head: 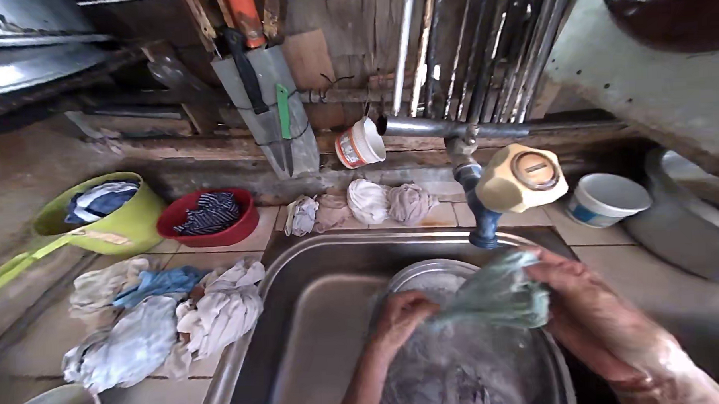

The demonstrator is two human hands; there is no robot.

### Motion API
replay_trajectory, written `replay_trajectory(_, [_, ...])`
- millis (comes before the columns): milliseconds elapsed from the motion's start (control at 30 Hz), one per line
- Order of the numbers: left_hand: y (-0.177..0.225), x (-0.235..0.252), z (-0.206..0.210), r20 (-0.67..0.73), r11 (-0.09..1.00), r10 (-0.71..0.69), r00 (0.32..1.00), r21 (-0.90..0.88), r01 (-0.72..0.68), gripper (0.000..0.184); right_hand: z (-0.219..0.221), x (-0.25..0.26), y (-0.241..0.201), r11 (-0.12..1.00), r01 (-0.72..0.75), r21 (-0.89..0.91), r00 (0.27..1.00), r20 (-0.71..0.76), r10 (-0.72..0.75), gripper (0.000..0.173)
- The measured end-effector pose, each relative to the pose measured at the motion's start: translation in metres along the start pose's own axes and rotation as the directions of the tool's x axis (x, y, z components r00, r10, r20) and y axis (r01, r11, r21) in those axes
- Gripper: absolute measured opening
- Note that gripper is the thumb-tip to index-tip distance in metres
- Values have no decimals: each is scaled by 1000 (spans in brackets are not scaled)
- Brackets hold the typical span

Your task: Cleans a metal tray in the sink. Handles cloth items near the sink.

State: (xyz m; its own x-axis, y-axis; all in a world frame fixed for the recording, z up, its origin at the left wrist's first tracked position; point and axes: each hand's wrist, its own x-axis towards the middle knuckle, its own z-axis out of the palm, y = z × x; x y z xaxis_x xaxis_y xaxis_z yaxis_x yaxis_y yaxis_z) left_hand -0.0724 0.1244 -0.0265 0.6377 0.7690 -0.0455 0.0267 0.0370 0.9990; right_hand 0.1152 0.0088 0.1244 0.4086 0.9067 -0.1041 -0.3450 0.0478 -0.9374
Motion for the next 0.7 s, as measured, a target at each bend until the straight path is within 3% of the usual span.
replay_trajectory(67, [-6, 1, 10, -138, 969, -138, 981, -225, 105, 27, -3, 3, 10, 1000, -3, 11, 984, -175, 5, 25])
replay_trajectory(133, [23, 0, 42, -138, 938, -235, 962, -292, 187, 38, -9, 9, 57, 995, -99, -9, 952, -293, 92, 38])
replay_trajectory(200, [49, -5, 84, -130, 979, -193, 972, -87, 183, 38, -3, 4, 96, 953, -262, 151, 868, -395, 302, 36])
replay_trajectory(267, [56, -11, 110, -51, 978, 5, 999, 211, 6, 36, 16, -14, 89, 887, -396, 239, 796, -392, 461, 30])
replay_trajectory(333, [45, -7, 112, -21, 907, 165, 986, 396, -143, 40, 25, -27, 100, 890, -312, 333, 845, -329, 420, 30])
replay_trajectory(400, [32, 3, 88, -140, 916, 131, 981, 396, -66, 39, 28, -20, 123, 872, -266, 410, 888, -248, 387, 34])
replay_trajectory(433, [28, 6, 74, -199, 965, 39, 979, 262, 14, 38, 30, -13, 123, 887, -295, 355, 914, -165, 370, 32])
replay_trajectory(467, [27, 6, 60, -216, 992, -117, 969, 16, 123, 43, 29, -8, 116, 918, -319, 235, 941, -40, 337, 35])
replay_trajectory(533, [29, 1, 40, -186, 841, -414, 891, -452, 297, 56, 24, 7, 91, 953, -278, -121, 940, 169, 296, 59])
replay_trajectory(567, [28, -1, 31, -162, 754, -499, 851, -565, 334, 55, 18, 17, 82, 938, -218, -271, 949, 163, 268, 61])
replay_trajectory(600, [23, -1, 24, -165, 736, -514, 842, -589, 334, 44, 8, 29, 79, 895, -168, -414, 968, 105, 230, 54])
replay_trajectory(633, [16, 0, 20, -208, 811, -457, 865, -496, 309, 33, -4, 41, 82, 819, -156, -552, 978, 30, 207, 46])
replay_trajectory(700, [6, 6, 14, -238, 950, -296, 925, 29, 312, 40, -26, 56, 102, 567, -167, -807, 973, -41, 228, 42])
